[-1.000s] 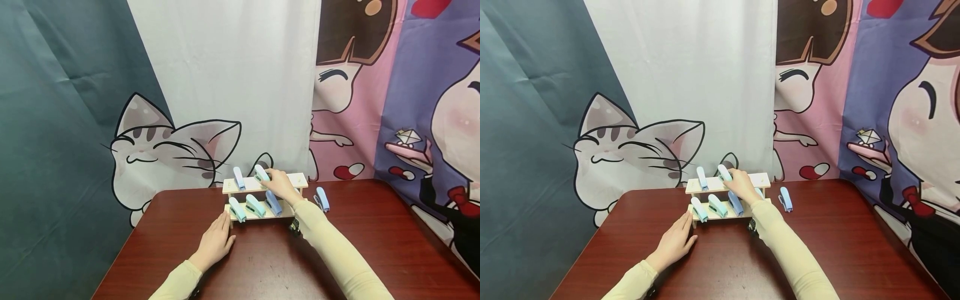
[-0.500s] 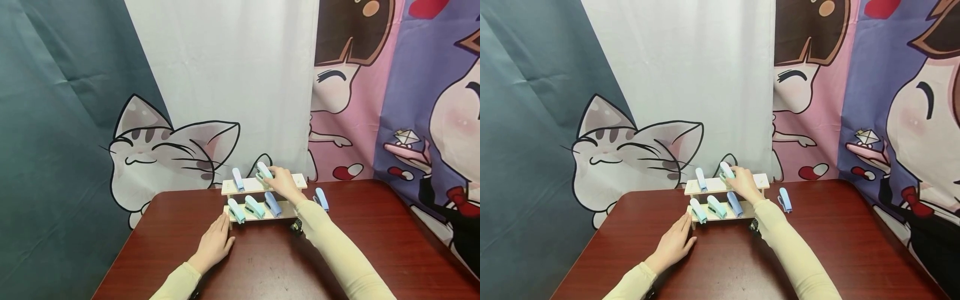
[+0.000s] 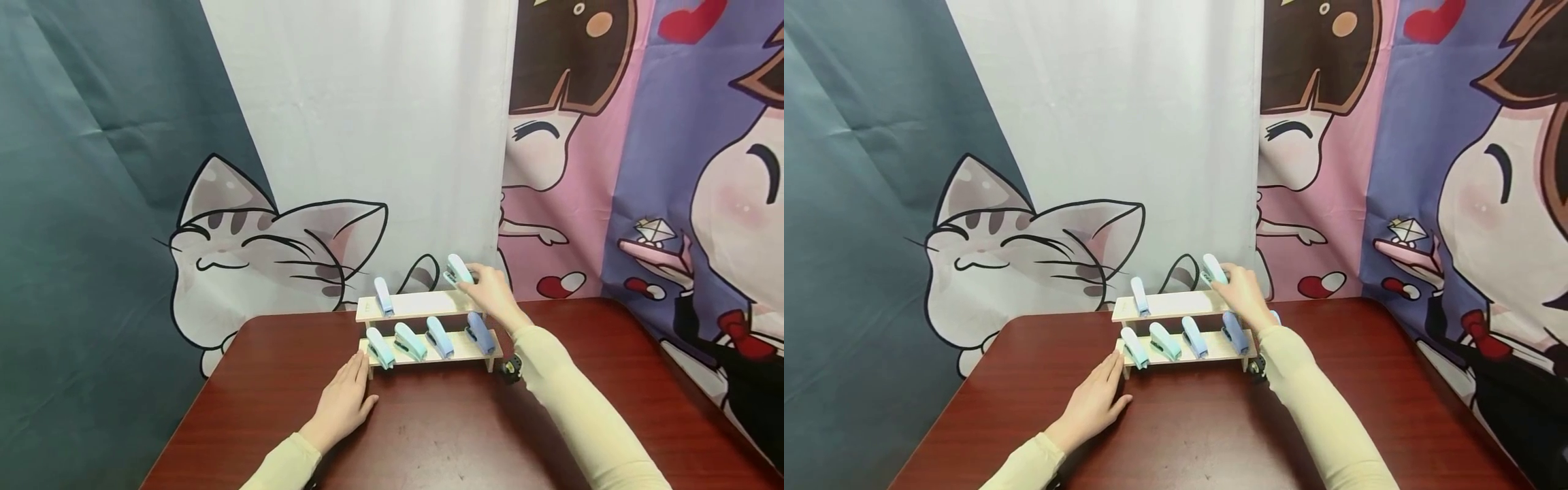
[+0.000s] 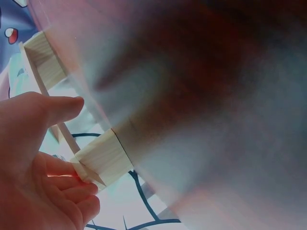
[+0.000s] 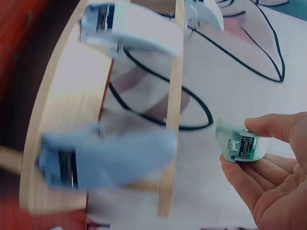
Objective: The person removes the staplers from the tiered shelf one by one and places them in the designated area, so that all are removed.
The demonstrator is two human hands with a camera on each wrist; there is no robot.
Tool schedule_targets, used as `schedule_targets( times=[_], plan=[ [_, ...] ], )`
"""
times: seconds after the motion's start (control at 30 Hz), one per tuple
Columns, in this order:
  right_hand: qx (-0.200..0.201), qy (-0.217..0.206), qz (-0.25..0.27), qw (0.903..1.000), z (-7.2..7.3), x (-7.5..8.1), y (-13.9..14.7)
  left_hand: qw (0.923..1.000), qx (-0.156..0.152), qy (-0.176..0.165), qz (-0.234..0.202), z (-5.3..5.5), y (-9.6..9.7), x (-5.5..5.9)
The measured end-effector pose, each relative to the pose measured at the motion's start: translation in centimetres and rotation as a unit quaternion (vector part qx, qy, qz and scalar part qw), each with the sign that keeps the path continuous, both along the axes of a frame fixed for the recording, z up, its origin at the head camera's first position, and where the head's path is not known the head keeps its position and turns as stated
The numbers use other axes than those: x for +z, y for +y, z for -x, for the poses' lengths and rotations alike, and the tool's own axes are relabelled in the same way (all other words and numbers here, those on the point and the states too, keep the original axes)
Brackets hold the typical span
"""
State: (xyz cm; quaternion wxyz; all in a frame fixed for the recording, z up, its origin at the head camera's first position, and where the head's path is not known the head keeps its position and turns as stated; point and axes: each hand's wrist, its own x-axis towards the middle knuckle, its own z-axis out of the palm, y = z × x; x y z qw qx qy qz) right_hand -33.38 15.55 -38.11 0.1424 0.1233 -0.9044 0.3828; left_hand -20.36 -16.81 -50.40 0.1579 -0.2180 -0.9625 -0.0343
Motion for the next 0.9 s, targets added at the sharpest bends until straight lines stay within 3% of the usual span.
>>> schedule_targets(
  times=[0.4, 0.9],
  plan=[
    [-0.044, 0.022, -0.015, 0.9987, -1.1, 1.1, 5.8, 0.9999, -0.004, 0.002, -0.010, 0.0, -0.2, 0.0],
    [-0.088, 0.036, -0.046, 0.9944, -2.0, 0.1, 11.8, 0.9996, -0.005, -0.001, -0.029, 0.2, -0.2, -0.1]
  ],
)
